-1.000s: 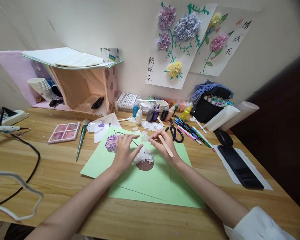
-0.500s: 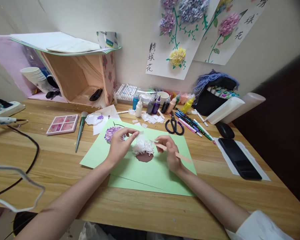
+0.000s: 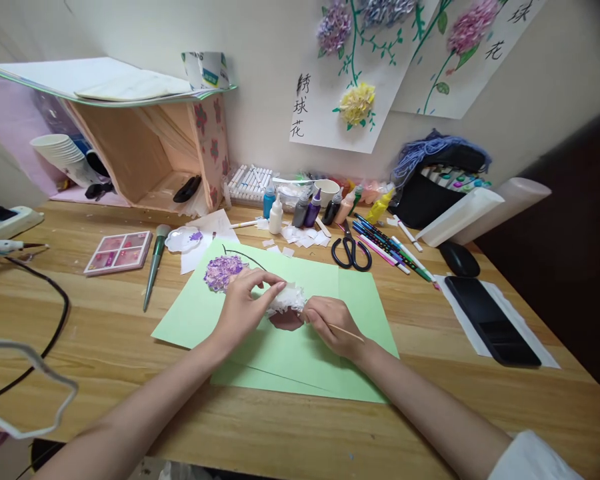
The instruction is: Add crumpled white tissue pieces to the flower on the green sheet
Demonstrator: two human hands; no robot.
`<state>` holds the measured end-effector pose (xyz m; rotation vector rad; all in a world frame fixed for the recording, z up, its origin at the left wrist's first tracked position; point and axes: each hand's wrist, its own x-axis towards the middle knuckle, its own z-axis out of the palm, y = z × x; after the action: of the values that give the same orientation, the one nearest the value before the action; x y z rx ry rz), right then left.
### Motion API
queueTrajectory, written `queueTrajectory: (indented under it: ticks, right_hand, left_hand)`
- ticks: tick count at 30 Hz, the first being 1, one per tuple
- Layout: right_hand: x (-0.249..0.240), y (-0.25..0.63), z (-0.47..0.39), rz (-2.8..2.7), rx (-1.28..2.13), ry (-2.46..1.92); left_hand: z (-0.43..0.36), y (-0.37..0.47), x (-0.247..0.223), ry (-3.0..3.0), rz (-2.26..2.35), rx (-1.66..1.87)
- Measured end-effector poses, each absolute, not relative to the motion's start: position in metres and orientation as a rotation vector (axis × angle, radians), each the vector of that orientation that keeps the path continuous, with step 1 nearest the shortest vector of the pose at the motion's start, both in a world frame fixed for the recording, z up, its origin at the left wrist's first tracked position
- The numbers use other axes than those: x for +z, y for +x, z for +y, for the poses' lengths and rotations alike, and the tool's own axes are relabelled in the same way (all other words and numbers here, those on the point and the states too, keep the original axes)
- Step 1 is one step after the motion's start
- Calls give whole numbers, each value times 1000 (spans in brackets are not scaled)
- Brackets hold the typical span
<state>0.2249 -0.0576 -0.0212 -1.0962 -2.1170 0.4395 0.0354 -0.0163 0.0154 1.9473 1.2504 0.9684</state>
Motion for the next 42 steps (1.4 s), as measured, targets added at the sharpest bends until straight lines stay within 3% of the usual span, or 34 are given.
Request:
queueTrajectory:
  ticks: [11, 21, 27, 42]
  right_hand:
    - [-23, 225, -58, -1820, 686, -1247]
    - [-26, 227, -61, -1653, 646, -1112]
    - [-22, 227, -63, -1865, 528, -968]
    - [-23, 224, -60, -1875, 572, -1208]
  left_hand:
    - [-31, 45, 3, 2323, 1190, 644]
    - [-30, 49, -1, 2477, 1236, 695]
    - [-29, 50, -2, 2500, 1240, 718]
    - [-23, 48, 0, 2344, 1339, 836]
